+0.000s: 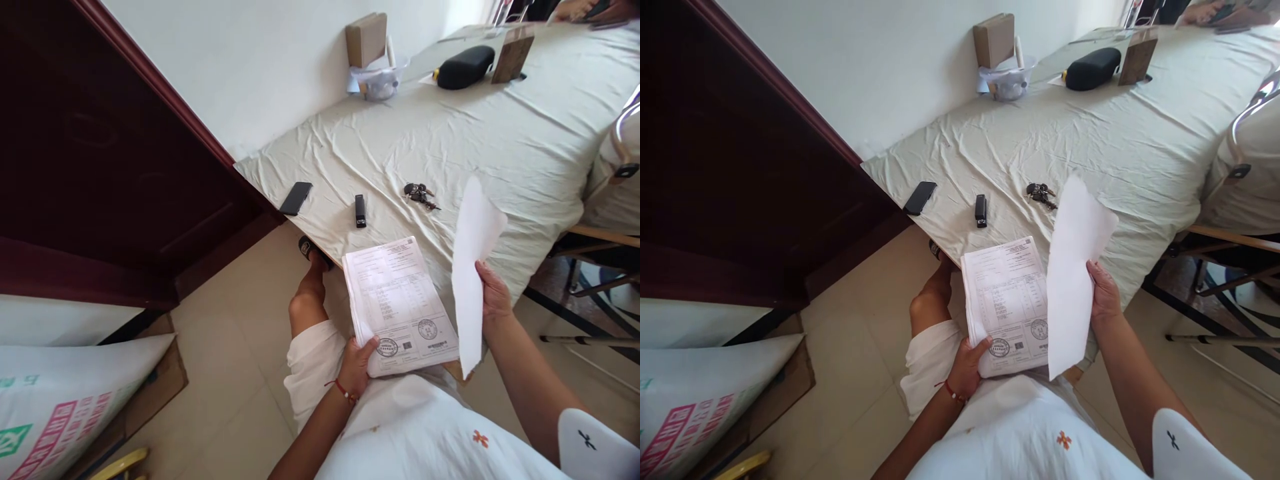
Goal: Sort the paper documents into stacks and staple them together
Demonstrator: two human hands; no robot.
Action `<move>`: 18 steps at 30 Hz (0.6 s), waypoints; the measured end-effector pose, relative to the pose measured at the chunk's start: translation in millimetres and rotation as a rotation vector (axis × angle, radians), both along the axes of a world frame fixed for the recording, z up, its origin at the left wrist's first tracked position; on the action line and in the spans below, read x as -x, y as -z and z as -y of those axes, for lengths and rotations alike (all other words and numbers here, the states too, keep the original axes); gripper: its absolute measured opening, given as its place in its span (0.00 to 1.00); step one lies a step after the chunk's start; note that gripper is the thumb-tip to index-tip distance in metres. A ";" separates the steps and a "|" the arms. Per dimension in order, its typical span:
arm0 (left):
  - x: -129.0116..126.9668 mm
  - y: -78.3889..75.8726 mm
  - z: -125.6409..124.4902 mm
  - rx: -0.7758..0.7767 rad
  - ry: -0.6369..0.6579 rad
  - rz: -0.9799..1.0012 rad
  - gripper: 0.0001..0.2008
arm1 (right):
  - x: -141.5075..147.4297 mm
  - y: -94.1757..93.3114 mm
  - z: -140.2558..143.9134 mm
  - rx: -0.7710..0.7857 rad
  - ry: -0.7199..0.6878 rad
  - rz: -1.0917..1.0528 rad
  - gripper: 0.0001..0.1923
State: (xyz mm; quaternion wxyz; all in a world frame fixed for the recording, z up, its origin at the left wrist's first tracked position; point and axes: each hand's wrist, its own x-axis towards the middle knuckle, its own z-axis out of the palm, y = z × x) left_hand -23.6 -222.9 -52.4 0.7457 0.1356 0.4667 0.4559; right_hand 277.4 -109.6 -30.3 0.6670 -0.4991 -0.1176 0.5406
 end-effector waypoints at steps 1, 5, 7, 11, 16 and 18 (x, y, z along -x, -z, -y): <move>0.4 -0.5 0.1 -0.003 -0.002 -0.012 0.24 | 0.3 -0.6 0.3 0.001 -0.014 0.006 0.15; 3.4 -4.7 0.4 -0.011 0.010 -0.039 0.25 | 0.3 -1.8 0.7 0.021 -0.010 0.024 0.16; 4.4 -5.9 0.4 -0.021 0.020 -0.048 0.25 | 0.0 -1.8 0.5 0.038 0.001 0.029 0.17; 1.2 -5.6 1.0 -0.012 0.000 -0.045 0.26 | -0.1 -1.5 0.8 0.077 -0.002 0.027 0.16; -5.4 -5.8 3.1 0.019 -0.035 0.033 0.28 | 0.0 -1.4 1.6 0.084 0.014 0.048 0.11; -4.1 -5.5 3.8 0.022 -0.080 0.070 0.28 | -0.2 -1.3 2.0 0.081 0.022 0.044 0.11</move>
